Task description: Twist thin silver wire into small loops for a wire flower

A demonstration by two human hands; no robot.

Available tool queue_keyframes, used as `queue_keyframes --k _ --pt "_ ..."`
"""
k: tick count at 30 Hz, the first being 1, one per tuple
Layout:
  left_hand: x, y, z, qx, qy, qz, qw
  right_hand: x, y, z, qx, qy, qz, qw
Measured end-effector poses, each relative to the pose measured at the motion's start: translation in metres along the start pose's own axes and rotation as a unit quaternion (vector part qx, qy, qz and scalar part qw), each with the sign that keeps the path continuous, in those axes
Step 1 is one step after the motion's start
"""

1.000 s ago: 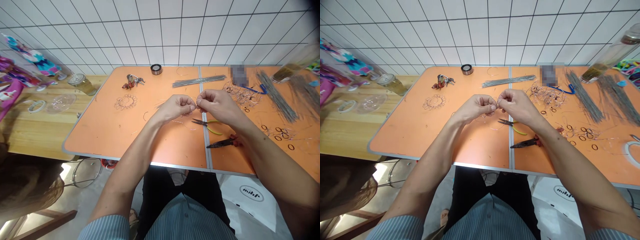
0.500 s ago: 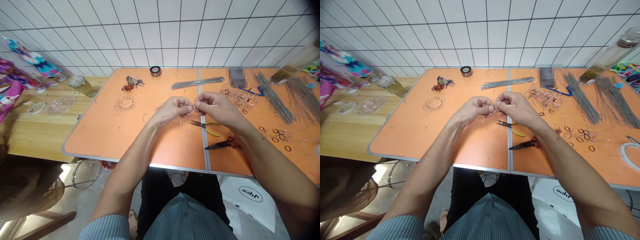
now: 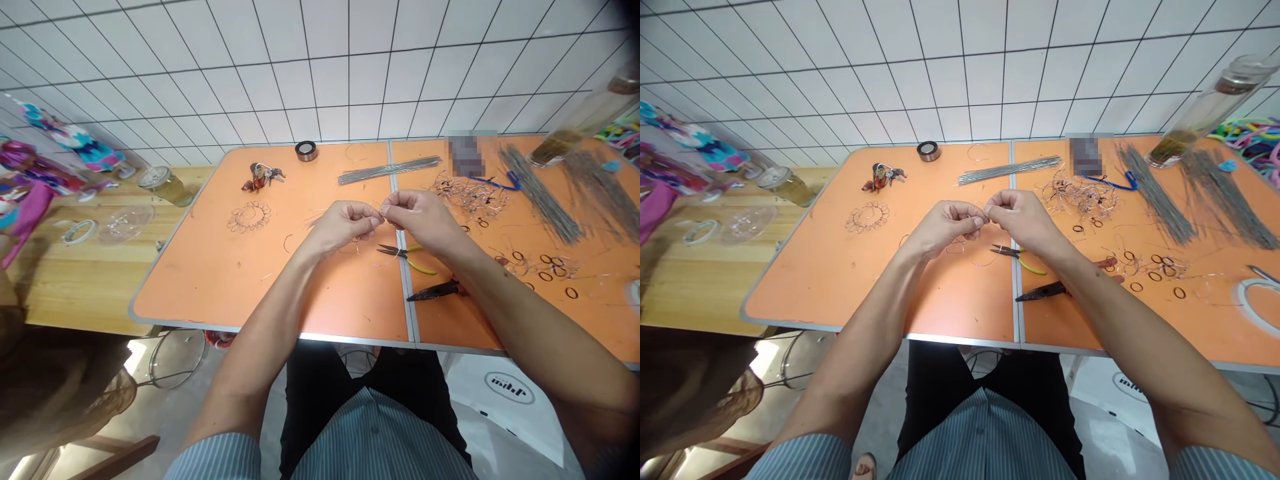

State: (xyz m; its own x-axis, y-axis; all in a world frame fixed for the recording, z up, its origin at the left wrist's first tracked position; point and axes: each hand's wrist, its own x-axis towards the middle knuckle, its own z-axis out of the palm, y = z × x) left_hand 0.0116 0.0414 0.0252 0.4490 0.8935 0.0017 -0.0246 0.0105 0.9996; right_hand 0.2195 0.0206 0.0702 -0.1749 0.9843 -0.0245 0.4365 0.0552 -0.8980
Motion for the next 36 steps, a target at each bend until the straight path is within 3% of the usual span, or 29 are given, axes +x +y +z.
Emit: queue_keyframes --k 11,15,24,36 --pt "0.005 -0.005 0.003 -0.052 0.059 0.015 0.997 0.003 0.017 0.001 0.095 -0.006 -0.056 0.994" --pt "0.007 -0.006 0.003 -0.059 0.088 0.038 0.994 0.001 0.020 0.002 0.092 0.021 -0.065 0.993" --pt "0.002 -0.003 0.001 -0.027 0.059 0.027 0.998 0.004 0.019 0.007 0.080 0.083 -0.070 0.991" --pt "0.005 -0.007 -0.001 -0.024 0.103 0.045 0.993 0.005 0.021 0.010 0.071 0.087 -0.066 0.992"
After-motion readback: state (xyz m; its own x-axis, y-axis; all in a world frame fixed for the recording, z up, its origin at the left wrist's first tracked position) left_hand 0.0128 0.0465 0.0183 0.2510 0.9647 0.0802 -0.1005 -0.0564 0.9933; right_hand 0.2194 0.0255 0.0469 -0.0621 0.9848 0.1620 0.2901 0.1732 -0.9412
